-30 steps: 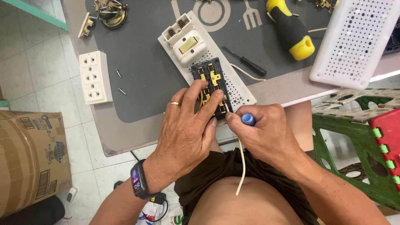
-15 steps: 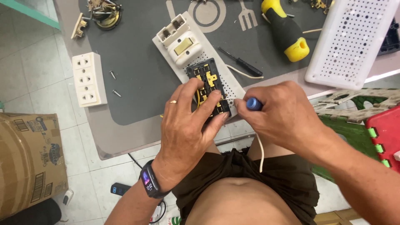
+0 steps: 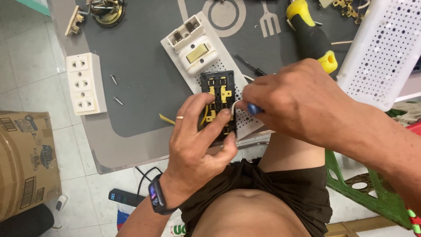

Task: The person uses a screwdriver to tighten screws on the internal metal contacts of a disassembled electrical outlet. They then connect a yellow wire to a terminal and secure it with the screwdriver.

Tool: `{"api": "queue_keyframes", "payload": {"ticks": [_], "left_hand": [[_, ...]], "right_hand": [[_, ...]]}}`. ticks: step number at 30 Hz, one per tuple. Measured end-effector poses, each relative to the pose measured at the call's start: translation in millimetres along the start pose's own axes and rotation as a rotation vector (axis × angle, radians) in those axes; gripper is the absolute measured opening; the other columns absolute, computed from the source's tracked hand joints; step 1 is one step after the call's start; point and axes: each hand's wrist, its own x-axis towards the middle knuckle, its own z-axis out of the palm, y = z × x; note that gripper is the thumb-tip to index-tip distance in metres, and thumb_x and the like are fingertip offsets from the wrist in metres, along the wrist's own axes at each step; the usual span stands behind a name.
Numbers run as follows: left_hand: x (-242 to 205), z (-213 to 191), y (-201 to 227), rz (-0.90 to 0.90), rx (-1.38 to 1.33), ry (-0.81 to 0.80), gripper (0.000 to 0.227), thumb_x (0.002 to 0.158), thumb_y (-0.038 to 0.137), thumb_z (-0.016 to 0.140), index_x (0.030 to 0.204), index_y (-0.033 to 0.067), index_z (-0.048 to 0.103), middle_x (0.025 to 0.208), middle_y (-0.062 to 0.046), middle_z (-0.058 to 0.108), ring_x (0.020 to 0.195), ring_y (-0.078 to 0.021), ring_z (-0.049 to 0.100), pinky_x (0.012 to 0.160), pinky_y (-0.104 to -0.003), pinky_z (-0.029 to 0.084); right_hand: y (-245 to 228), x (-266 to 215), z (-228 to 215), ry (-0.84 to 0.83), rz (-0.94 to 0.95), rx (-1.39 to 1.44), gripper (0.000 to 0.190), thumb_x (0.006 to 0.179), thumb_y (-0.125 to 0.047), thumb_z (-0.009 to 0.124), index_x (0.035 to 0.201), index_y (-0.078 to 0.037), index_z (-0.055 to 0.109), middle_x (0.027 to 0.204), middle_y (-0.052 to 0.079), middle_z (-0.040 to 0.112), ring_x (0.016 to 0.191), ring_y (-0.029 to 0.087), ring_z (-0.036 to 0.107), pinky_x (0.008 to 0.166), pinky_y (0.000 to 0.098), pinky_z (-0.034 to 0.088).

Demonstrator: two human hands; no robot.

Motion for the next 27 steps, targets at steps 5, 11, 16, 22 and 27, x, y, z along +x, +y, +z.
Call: {"api": "queue_keyframes", "payload": {"ticks": [5, 11, 16, 22, 27], "left_hand": [[0.1, -7.9, -5.7, 0.006, -0.089, -0.004, 0.037, 0.073, -0.009, 0.060, 0.109, -0.0020, 0.055, 0.114, -0.028, 0.052, 0.107, -0.0463, 0.059, 0.099, -0.055, 0.054], [-1.0, -15.5, -9.1, -0.025, -0.147, -0.011, 0.028, 0.074, -0.010, 0.061, 0.102, -0.0060, 0.059, 0.116, -0.029, 0.053, 0.109, -0.0500, 0.060, 0.099, -0.054, 0.055], [-0.7, -23.2, -13.7, -0.067, -0.276, -0.084, 0.029, 0.076, -0.013, 0.054, 0.103, -0.0062, 0.059, 0.124, -0.026, 0.052, 0.122, -0.0446, 0.056, 0.112, -0.051, 0.047], [-5.4, -21.2, -8.7, -0.082, -0.193, -0.012, 0.023, 0.079, 0.000, 0.062, 0.100, -0.0067, 0.056, 0.122, -0.023, 0.056, 0.114, -0.0393, 0.059, 0.108, -0.055, 0.046], [-11.3, -8.5, -1.8, -0.098, 0.104, 0.146, 0.012, 0.083, 0.001, 0.074, 0.092, -0.0006, 0.065, 0.120, -0.019, 0.062, 0.120, -0.0387, 0.057, 0.103, -0.056, 0.045]], "right_hand": [[0.8, 24.0, -11.4, -0.117, -0.232, -0.081, 0.028, 0.076, 0.009, 0.058, 0.066, -0.014, 0.046, 0.048, -0.001, 0.041, 0.039, 0.024, 0.026, 0.044, 0.0364, 0.034], [9.1, 36.1, -12.9, -0.128, -0.337, 0.018, 0.011, 0.079, -0.008, 0.064, 0.082, -0.018, 0.063, 0.058, -0.002, 0.057, 0.044, 0.030, 0.049, 0.047, 0.0421, 0.042], [3.9, 25.1, -11.0, 0.014, -0.319, -0.054, 0.034, 0.101, -0.027, 0.064, 0.071, -0.015, 0.054, 0.058, -0.002, 0.050, 0.046, 0.025, 0.042, 0.045, 0.0347, 0.035], [-5.2, 16.8, -2.5, 0.126, -0.294, -0.083, 0.037, 0.102, -0.027, 0.068, 0.070, -0.015, 0.054, 0.055, -0.001, 0.044, 0.043, 0.021, 0.031, 0.043, 0.0317, 0.033], [-5.8, 16.2, -0.1, 0.134, -0.304, -0.082, 0.039, 0.101, -0.025, 0.071, 0.068, -0.014, 0.053, 0.055, -0.001, 0.045, 0.043, 0.020, 0.035, 0.044, 0.0324, 0.037]]}}
